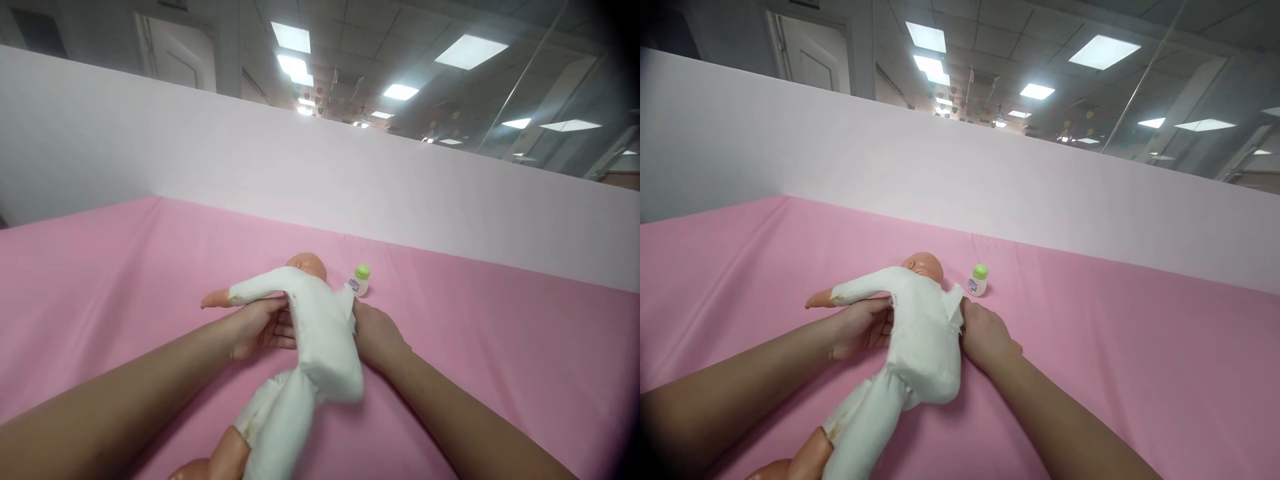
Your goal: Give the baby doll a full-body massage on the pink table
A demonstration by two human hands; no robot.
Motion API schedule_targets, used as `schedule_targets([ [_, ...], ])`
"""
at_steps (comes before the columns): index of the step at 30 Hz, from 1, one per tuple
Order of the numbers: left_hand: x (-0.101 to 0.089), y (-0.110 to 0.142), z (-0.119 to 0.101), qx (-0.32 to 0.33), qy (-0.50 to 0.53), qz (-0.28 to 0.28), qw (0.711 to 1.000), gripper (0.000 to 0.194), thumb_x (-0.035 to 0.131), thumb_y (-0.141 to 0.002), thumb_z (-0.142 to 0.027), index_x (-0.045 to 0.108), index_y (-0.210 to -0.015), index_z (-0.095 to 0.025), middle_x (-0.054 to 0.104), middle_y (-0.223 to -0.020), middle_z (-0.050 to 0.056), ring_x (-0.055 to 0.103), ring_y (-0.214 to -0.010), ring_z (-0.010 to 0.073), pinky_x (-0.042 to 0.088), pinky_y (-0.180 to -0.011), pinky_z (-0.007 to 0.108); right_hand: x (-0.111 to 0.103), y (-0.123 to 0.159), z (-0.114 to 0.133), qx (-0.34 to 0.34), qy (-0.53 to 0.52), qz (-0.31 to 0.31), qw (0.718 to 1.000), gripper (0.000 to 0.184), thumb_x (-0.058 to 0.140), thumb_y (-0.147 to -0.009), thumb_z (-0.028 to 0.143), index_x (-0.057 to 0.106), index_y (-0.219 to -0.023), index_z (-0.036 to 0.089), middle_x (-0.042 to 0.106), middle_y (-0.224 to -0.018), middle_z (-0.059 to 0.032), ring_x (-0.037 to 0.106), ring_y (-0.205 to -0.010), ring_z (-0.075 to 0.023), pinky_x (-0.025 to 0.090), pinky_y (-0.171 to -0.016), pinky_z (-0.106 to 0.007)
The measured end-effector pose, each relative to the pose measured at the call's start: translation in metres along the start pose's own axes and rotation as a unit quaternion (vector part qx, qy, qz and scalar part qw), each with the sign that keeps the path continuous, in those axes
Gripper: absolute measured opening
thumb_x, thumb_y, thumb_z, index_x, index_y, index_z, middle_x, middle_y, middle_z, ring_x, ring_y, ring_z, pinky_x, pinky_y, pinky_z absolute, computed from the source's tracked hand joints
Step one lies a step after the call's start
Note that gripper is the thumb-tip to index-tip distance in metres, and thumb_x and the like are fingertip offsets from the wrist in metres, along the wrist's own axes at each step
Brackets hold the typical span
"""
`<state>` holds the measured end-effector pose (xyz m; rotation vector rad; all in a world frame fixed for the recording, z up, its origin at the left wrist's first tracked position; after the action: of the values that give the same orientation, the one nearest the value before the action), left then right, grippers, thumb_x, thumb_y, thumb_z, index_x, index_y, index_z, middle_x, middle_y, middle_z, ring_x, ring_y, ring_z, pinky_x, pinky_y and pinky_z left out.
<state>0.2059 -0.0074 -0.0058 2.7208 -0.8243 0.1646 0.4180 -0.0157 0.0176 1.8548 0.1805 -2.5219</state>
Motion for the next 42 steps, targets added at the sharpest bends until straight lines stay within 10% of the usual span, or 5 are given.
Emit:
schedule_targets([
  [7, 0.024, 0.026, -0.032, 0.195, -0.355, -0.007, 0.914, 0.02, 0.061, -0.093, -0.037, 0.063, -0.081, -0.021, 0.066, -0.081, 0.003, 0.061, -0.076, 0.0208, 0.05, -0.069, 0.034, 0.001, -0.004, -0.013, 0.053, 0.04, 0.025, 0.997, 0.026, 0.064, -0.087, 0.033, 0.061, -0.11, 0.023, 0.07, -0.09, -0.0078, 0.065, -0.078, -0.0228, 0.033, -0.062, -0.031],
  [13, 0.058, 0.079, -0.082, 0.457, -0.507, -0.091, 0.725, 0.042, 0.055, -0.086, -0.013, 0.056, -0.126, -0.024, 0.065, -0.115, 0.008, 0.063, -0.104, 0.0243, 0.053, -0.09, 0.039, 0.002, -0.003, -0.018, 0.045, 0.007, 0.001, 0.999, 0.021, 0.067, -0.086, 0.038, 0.064, -0.102, 0.025, 0.07, -0.091, -0.0102, 0.065, -0.078, -0.0264, 0.04, -0.066, -0.035],
  [20, 0.034, 0.062, -0.078, 0.428, -0.634, -0.213, 0.608, 0.067, 0.056, -0.087, -0.017, 0.047, -0.152, -0.029, 0.044, -0.155, 0.014, 0.049, -0.132, 0.0355, 0.043, -0.107, 0.052, 0.001, -0.004, -0.005, -0.012, -0.006, -0.013, 1.0, 0.023, 0.06, -0.093, 0.031, 0.063, -0.114, 0.022, 0.071, -0.095, -0.0124, 0.066, -0.086, -0.0276, 0.042, -0.074, -0.037],
  [37, -0.034, 0.015, -0.072, 0.246, -0.675, -0.239, 0.654, 0.066, 0.059, -0.09, -0.05, 0.051, -0.153, -0.031, 0.057, -0.152, 0.009, 0.049, -0.133, 0.0393, 0.025, -0.115, 0.058, -0.013, 0.005, 0.012, -0.124, -0.024, -0.126, 0.984, 0.066, 0.054, -0.095, 0.026, 0.038, -0.158, 0.027, 0.032, -0.167, -0.0104, 0.029, -0.154, -0.0317, 0.034, -0.121, -0.055],
  [42, -0.04, 0.007, -0.068, 0.244, -0.619, -0.151, 0.731, 0.059, 0.057, -0.091, -0.045, 0.057, -0.149, -0.032, 0.066, -0.142, 0.006, 0.056, -0.13, 0.0364, 0.028, -0.117, 0.056, -0.037, 0.022, 0.027, -0.182, -0.076, -0.21, 0.957, 0.044, 0.044, -0.098, 0.02, 0.059, -0.139, 0.022, 0.061, -0.141, -0.0109, 0.052, -0.135, -0.0287, 0.041, -0.116, -0.052],
])
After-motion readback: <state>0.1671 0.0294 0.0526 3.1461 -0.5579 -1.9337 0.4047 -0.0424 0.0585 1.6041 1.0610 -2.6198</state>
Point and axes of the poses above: each hand's wrist, its own y-axis away from the middle knuckle, its own x-axis out of the palm, z = x × y, the point moved 10 cm from there along -y, towards the middle knuckle
